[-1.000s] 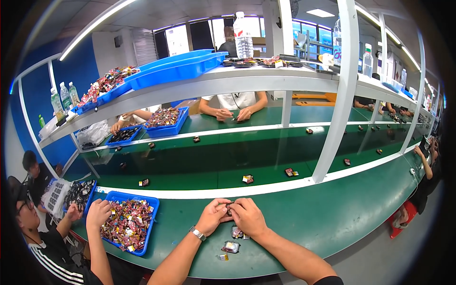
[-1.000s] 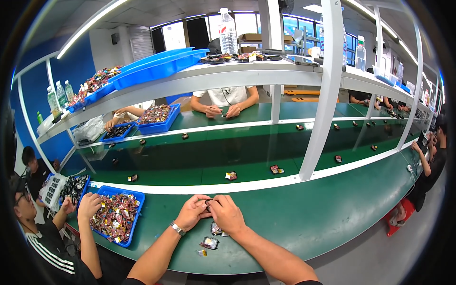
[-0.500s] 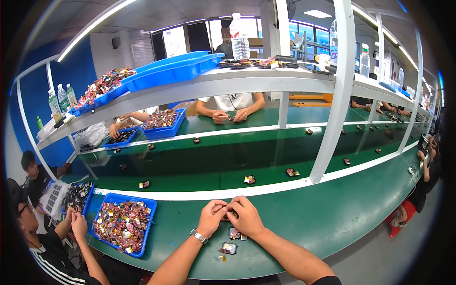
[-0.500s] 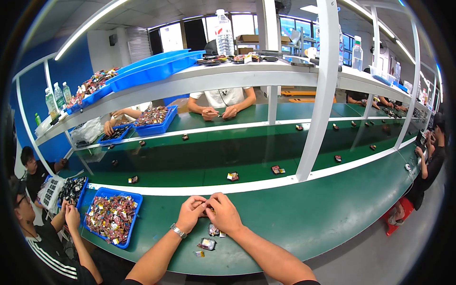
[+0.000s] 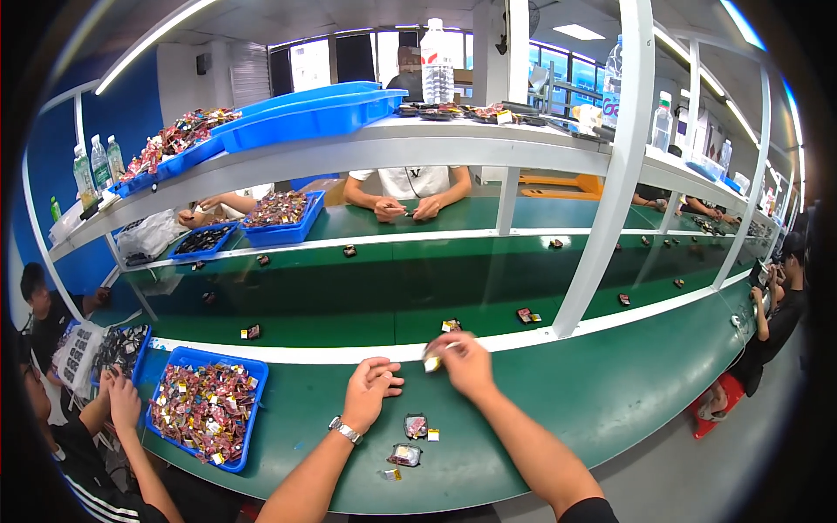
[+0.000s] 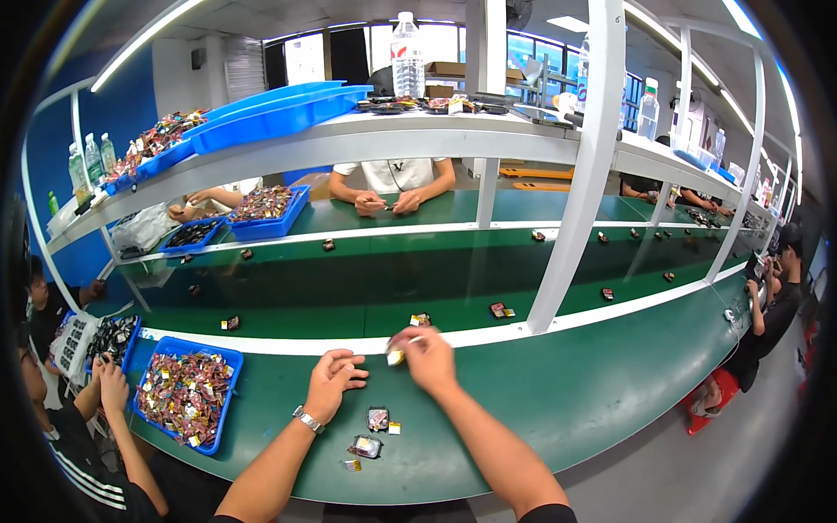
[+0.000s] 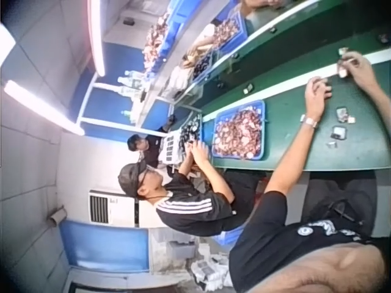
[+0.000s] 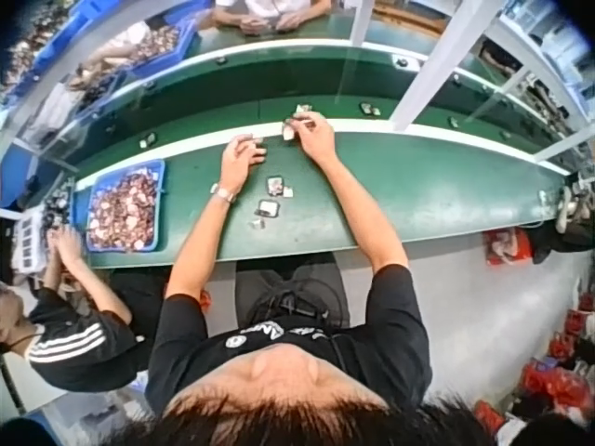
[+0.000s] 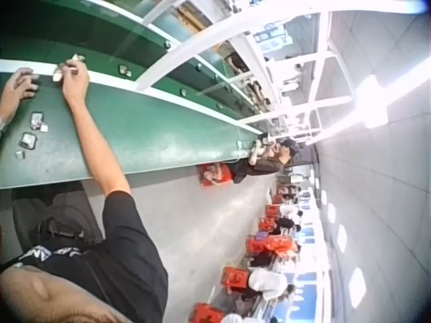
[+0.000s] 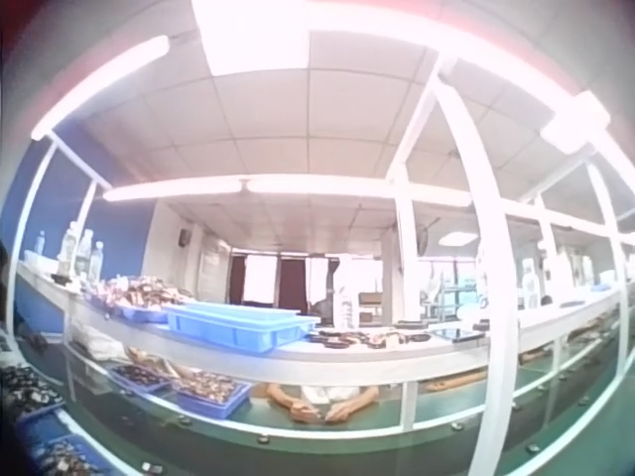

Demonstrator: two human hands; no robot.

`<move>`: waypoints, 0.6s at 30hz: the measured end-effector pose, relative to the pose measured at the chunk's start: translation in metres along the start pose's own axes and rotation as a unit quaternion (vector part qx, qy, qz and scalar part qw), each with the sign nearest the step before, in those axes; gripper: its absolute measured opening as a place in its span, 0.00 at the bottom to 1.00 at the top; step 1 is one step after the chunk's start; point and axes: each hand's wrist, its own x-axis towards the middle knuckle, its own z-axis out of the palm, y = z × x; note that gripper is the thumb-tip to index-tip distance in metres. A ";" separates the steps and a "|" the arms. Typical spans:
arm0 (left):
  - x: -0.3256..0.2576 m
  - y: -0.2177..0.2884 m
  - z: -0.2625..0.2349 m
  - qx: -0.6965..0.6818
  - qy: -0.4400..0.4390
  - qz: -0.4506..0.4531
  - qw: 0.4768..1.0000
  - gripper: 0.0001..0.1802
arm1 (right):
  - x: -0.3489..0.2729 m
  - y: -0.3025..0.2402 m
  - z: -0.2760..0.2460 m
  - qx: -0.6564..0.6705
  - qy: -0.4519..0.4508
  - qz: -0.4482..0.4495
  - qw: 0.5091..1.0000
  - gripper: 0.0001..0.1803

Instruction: Manually assemble small electronic components on a factory production line.

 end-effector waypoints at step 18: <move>-0.001 -0.005 -0.006 0.100 -0.064 -0.009 0.993 0.09 | 0.060 0.014 -0.039 -0.415 0.078 -0.057 0.905 0.24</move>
